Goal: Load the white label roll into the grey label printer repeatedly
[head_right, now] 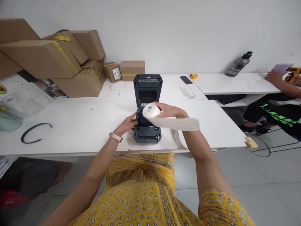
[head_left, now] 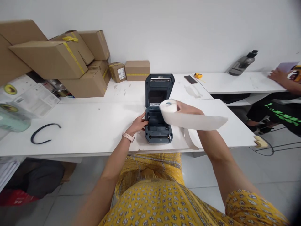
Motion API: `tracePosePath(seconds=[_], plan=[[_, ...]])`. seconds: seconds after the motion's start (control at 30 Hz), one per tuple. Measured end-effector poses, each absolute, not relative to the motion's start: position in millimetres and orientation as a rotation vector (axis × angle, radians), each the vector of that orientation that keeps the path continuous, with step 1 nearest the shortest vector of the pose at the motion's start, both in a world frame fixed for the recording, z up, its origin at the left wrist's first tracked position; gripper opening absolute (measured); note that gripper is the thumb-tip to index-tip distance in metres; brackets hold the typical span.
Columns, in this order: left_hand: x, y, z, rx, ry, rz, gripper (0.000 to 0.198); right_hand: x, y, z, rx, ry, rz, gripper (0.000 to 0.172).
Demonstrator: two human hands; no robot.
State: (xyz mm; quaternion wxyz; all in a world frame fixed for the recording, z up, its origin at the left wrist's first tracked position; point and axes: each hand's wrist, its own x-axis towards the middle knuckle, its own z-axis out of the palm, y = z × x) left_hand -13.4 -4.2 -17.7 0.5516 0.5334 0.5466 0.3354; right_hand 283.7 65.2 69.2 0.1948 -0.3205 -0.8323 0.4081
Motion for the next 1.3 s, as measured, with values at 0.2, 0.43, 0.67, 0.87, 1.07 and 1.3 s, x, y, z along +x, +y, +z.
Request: tracePosePath(seconds=[0.2, 0.43, 0.67, 0.87, 1.07, 1.3], plan=[[-14, -3, -23, 1.287, 1.273, 0.801, 0.09, 207, 74, 76, -0.99, -2.973, 0.798, 0.068], [-15, -5, -22, 1.276, 1.29, 0.81, 0.091, 183, 86, 54, -1.284, -3.178, 0.538, 0.078], [-16, -4, -26, 1.256, 1.31, 0.833, 0.092, 179, 89, 31, -1.332, -3.163, 0.523, 0.081], [-16, -4, -27, 1.242, 1.317, 0.856, 0.089, 201, 80, 62, -0.927, -2.703, 0.786, 0.053], [-12, -8, -26, 1.249, 1.365, 0.886, 0.087, 202, 110, 116, -0.839, -1.83, 0.258, 0.044], [-4, -16, -24, 1.235, 1.427, 0.942, 0.079, 186, 153, 118, -1.033, -1.76, 0.124, 0.054]])
